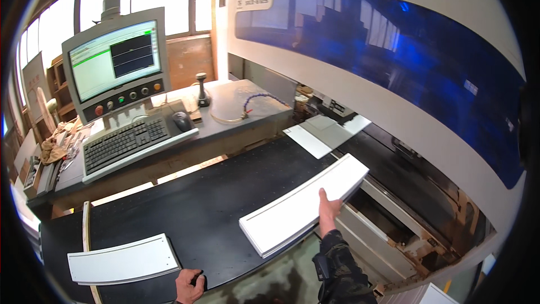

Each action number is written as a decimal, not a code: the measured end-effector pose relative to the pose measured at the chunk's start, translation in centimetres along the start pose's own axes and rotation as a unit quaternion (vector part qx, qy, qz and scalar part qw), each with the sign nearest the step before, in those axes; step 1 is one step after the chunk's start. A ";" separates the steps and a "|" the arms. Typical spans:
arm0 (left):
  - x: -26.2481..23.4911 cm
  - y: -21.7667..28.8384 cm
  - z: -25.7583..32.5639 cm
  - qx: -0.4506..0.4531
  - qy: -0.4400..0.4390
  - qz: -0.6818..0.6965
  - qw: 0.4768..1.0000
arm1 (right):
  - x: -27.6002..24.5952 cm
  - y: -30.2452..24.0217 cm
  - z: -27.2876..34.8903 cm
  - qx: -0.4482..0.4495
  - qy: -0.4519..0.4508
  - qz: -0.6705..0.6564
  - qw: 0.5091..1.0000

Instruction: Feeding white furniture panels into an edge-banding machine and trimming excess material with a utility knife.

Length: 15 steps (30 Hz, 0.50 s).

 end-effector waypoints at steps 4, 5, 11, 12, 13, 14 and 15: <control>-1.4 -1.4 0.1 -0.003 0.019 -0.012 1.000 | 1.0 0.1 0.2 -0.007 -0.008 -0.011 1.000; -0.9 0.0 -0.4 -0.017 0.008 0.003 1.000 | 0.9 0.7 -0.3 -0.002 -0.009 -0.010 1.000; -1.6 -0.6 -0.2 -0.003 0.023 0.000 1.000 | 1.7 1.3 -0.5 -0.010 -0.002 -0.029 1.000; -1.8 -0.8 -0.1 -0.010 0.021 -0.001 1.000 | 1.9 1.2 -0.4 -0.016 0.002 -0.035 0.999; -1.9 -0.7 -0.2 -0.009 0.024 -0.001 1.000 | 1.9 1.5 -0.6 -0.018 0.000 -0.037 0.999; -2.0 -0.5 -0.2 -0.002 0.022 0.006 1.000 | 1.9 1.9 -1.0 -0.017 0.005 -0.046 0.999; -2.0 -0.2 -0.2 0.005 0.020 0.014 1.000 | 2.0 2.2 -1.3 -0.016 0.010 -0.054 0.998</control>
Point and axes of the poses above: each hand's wrist, its own z-axis away from the middle knuckle, its own x-axis out of the palm, y = z × x, the point moved 7 cm from there along -z, towards the middle knuckle, and after that the axes turned 15 degrees about y, right-handed, at the moved point
